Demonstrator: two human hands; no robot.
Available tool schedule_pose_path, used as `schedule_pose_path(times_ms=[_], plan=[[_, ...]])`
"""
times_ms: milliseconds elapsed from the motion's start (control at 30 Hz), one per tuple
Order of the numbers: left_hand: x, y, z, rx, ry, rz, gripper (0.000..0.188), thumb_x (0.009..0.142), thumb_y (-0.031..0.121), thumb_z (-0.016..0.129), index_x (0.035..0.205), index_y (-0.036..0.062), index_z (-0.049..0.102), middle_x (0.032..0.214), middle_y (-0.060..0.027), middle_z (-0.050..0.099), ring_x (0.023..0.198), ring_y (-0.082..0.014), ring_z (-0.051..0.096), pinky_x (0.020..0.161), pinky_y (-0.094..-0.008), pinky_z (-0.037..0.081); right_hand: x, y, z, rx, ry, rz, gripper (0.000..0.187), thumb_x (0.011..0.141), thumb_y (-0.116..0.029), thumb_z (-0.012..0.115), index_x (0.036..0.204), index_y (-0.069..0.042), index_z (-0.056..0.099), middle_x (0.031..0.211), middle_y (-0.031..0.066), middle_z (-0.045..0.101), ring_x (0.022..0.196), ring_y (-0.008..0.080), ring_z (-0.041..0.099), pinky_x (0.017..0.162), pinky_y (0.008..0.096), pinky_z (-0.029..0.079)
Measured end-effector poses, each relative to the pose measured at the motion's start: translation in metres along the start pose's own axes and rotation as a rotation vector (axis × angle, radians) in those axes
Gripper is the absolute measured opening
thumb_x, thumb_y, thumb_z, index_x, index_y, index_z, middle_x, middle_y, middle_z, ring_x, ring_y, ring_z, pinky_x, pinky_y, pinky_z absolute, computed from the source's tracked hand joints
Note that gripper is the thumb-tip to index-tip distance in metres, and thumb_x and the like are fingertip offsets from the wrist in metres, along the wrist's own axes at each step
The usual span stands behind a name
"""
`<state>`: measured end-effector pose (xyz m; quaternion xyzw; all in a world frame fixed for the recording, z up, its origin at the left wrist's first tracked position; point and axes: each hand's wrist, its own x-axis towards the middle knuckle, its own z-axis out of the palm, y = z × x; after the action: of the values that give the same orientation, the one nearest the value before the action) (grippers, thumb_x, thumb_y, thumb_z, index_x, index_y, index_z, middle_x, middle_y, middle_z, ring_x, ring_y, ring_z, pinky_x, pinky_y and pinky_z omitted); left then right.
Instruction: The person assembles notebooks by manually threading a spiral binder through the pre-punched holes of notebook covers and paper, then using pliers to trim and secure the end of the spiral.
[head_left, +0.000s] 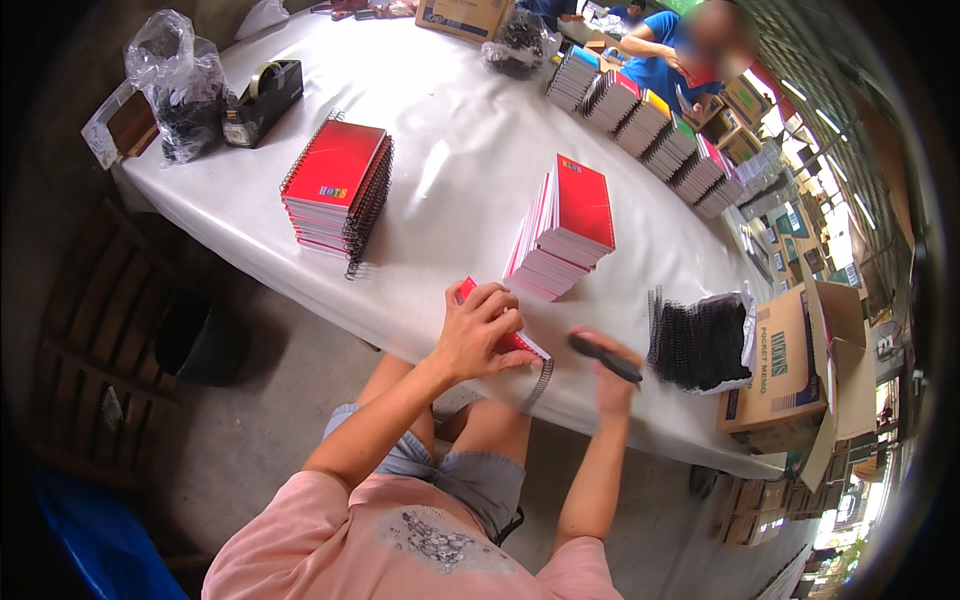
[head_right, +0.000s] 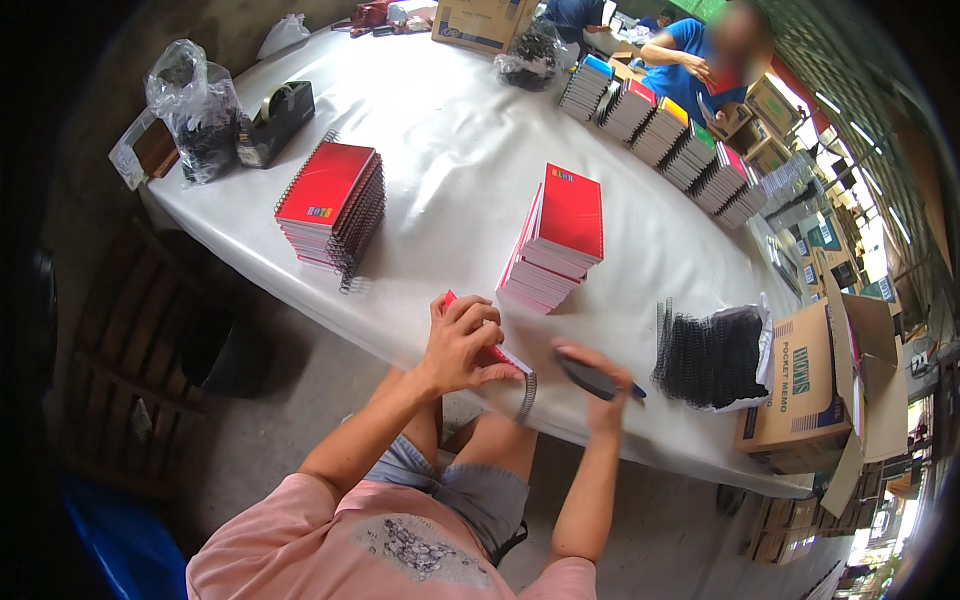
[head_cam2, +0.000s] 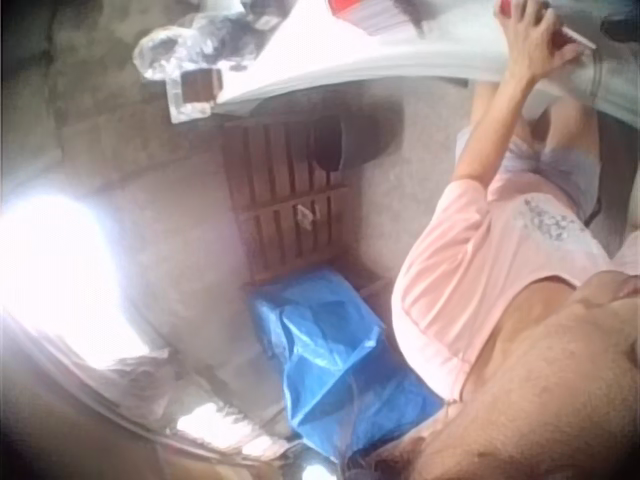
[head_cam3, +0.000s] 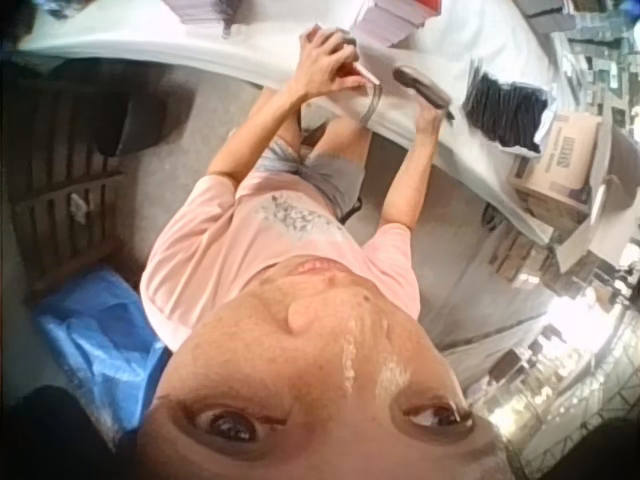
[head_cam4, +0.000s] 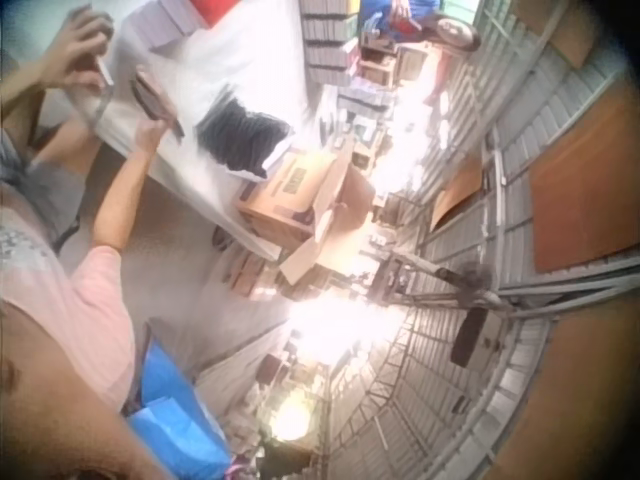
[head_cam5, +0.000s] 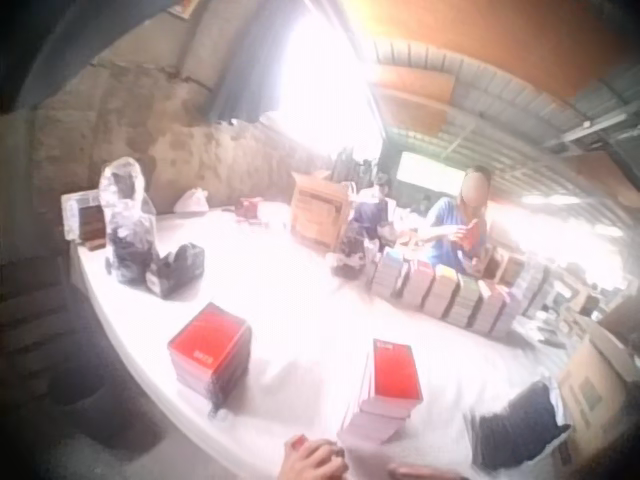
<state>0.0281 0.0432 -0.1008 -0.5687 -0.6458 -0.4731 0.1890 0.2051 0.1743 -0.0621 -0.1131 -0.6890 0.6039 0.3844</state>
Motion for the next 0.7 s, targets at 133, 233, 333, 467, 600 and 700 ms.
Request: schedule_pose_path(times_ms=[133,233,333,467,600,700], plan=[[0.000,0.001,0.002,-0.049,-0.007,0.014,0.052,0.061,0.062,0.067,0.072,0.0140,0.051,0.094,0.0004,0.054,0.101,-0.0200,0.049,0.086,-0.0479,0.026,-0.004,0.013,0.019,-0.047,-0.179,0.182,0.025,0.071,0.002,0.057,0.093,0.008,0.067,0.098,0.0166,0.067,0.093,0.0218,0.063,0.083,0.0282,0.048],[0.001,-0.002,0.004,-0.037,-0.001,0.034,0.053,0.061,0.063,0.066,0.072,0.0138,0.051,0.094,-0.0001,0.054,0.101,-0.0205,0.049,0.086,-0.0484,0.027,-0.001,0.013,0.020,-0.210,-0.223,0.139,0.023,0.074,0.003,0.054,0.093,0.006,0.067,0.098,0.0165,0.067,0.092,0.0221,0.063,0.083,0.0279,0.048],[0.000,0.001,0.005,-0.038,-0.024,0.027,0.053,0.061,0.063,0.066,0.072,0.0133,0.051,0.094,-0.0006,0.054,0.101,-0.0210,0.049,0.087,-0.0491,0.027,-0.004,0.019,0.014,0.119,-0.173,0.004,0.026,0.071,0.008,0.053,0.092,0.004,0.068,0.097,0.0151,0.067,0.091,0.0220,0.063,0.083,0.0284,0.048],[-0.002,-0.004,0.004,-0.055,-0.039,0.038,0.053,0.062,0.063,0.066,0.072,0.0131,0.050,0.095,-0.0009,0.054,0.102,-0.0210,0.048,0.088,-0.0498,0.026,0.006,0.014,0.009,-0.276,-0.321,0.214,0.034,0.063,0.014,0.055,0.092,0.002,0.068,0.095,0.0119,0.067,0.089,0.0192,0.063,0.082,0.0268,0.048],[-0.001,-0.004,0.004,-0.079,-0.004,0.044,0.053,0.061,0.061,0.068,0.071,0.0131,0.049,0.095,-0.0009,0.054,0.102,-0.0212,0.048,0.087,-0.0490,0.027,0.010,0.013,0.010,-0.015,-0.335,0.145,0.032,0.069,0.014,0.054,0.094,0.002,0.068,0.095,0.0107,0.067,0.086,0.0172,0.063,0.078,0.0242,0.048],[-0.001,-0.003,0.004,-0.082,-0.019,0.050,0.053,0.060,0.061,0.069,0.071,0.0130,0.049,0.094,-0.0009,0.054,0.102,-0.0212,0.048,0.087,-0.0488,0.027,0.015,0.008,0.009,-0.065,-0.364,0.158,0.031,0.070,0.015,0.054,0.094,0.002,0.069,0.095,0.0108,0.067,0.084,0.0162,0.062,0.076,0.0240,0.048]])
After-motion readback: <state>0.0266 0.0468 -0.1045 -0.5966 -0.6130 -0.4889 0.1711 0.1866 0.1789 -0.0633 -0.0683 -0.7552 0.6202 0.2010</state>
